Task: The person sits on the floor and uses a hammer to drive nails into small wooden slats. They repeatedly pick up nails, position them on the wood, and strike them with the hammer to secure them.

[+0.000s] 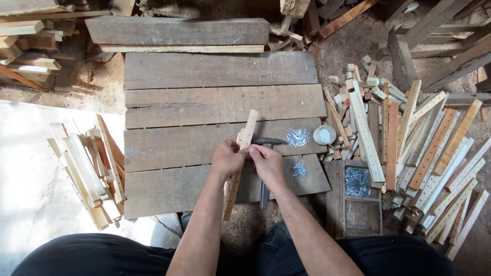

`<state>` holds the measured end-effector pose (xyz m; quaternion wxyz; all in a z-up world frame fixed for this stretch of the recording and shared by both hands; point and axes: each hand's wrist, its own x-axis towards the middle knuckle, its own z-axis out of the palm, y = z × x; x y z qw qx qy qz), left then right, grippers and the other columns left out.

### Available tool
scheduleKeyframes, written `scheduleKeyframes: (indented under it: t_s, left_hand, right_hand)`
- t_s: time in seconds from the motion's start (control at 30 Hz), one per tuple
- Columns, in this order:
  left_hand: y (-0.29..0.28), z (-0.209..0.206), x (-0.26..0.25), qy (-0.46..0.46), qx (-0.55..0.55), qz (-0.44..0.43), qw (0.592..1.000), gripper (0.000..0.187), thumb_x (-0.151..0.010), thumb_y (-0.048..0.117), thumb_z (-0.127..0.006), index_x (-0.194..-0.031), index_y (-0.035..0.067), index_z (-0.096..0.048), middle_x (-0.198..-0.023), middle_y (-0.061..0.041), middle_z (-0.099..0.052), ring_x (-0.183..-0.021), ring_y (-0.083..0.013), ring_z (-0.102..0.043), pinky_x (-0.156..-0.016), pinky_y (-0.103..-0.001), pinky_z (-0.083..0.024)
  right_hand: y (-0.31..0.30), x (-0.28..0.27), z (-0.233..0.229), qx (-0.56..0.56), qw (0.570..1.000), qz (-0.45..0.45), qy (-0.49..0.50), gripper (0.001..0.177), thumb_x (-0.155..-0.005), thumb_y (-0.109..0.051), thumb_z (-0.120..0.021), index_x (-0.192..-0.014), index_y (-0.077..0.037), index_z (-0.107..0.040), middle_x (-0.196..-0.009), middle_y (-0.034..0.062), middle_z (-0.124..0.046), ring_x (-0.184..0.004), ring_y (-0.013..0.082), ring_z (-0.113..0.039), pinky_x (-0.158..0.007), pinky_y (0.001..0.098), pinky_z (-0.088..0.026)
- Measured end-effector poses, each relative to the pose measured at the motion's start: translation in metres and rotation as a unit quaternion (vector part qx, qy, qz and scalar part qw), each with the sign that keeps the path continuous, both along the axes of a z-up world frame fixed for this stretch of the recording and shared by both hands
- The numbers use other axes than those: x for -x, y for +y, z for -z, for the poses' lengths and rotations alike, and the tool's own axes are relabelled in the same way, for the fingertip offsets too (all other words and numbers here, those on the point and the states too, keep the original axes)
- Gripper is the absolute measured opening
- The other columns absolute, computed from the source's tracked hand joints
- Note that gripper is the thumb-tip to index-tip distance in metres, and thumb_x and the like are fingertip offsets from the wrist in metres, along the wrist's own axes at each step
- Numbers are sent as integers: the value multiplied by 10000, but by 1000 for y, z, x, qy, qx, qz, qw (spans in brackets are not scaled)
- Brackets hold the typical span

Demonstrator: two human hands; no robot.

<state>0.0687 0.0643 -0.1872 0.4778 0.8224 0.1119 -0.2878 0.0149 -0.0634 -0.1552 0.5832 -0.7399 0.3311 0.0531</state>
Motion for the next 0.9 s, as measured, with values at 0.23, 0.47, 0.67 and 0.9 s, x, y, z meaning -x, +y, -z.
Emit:
scheduleKeyframes:
  t_s: [0.23,0.47,0.67,0.9]
  left_hand:
    - [-5,20,-2,-56,-135,54,988,447,-749,490,-786,-1076,186,-790,-985,-101,-716,-1065,-354,-718,-892,-446,-571]
    - [13,-63,3,3,-40,26,999,349,-891,306,-690,-1184,137,-778,-1051,-138,-777,-1136,-337,-707,-916,-439,-554]
    - [19,-58,0,9,-20,19,1000,397,-922,273,-688,-1273,94,-734,-1108,-152,-772,-1163,-333,-697,-932,-457,-552]
    - [13,-53,-1,-180,-98,21,979,556,-886,285,-722,-1378,37,-647,-1225,-244,-656,-1242,-474,-597,-1070,-574,-454]
  right_hand:
    - [1,-15,44,52,998,28,11,232,-855,-335,-793,-1055,-221,-827,-826,23,-792,-752,81,-700,-625,254,-561]
    - [18,-29,26,65,997,12,48,249,-783,-382,-786,-939,-192,-828,-595,39,-716,-548,153,-704,-521,275,-562]
    - [16,-23,7,24,999,13,37,311,-798,-359,-780,-991,-116,-808,-548,90,-677,-473,142,-661,-469,235,-521]
    - [-72,-8,-8,146,986,79,14,249,-850,-317,-709,-1034,-178,-804,-889,87,-785,-884,263,-749,-781,383,-563]
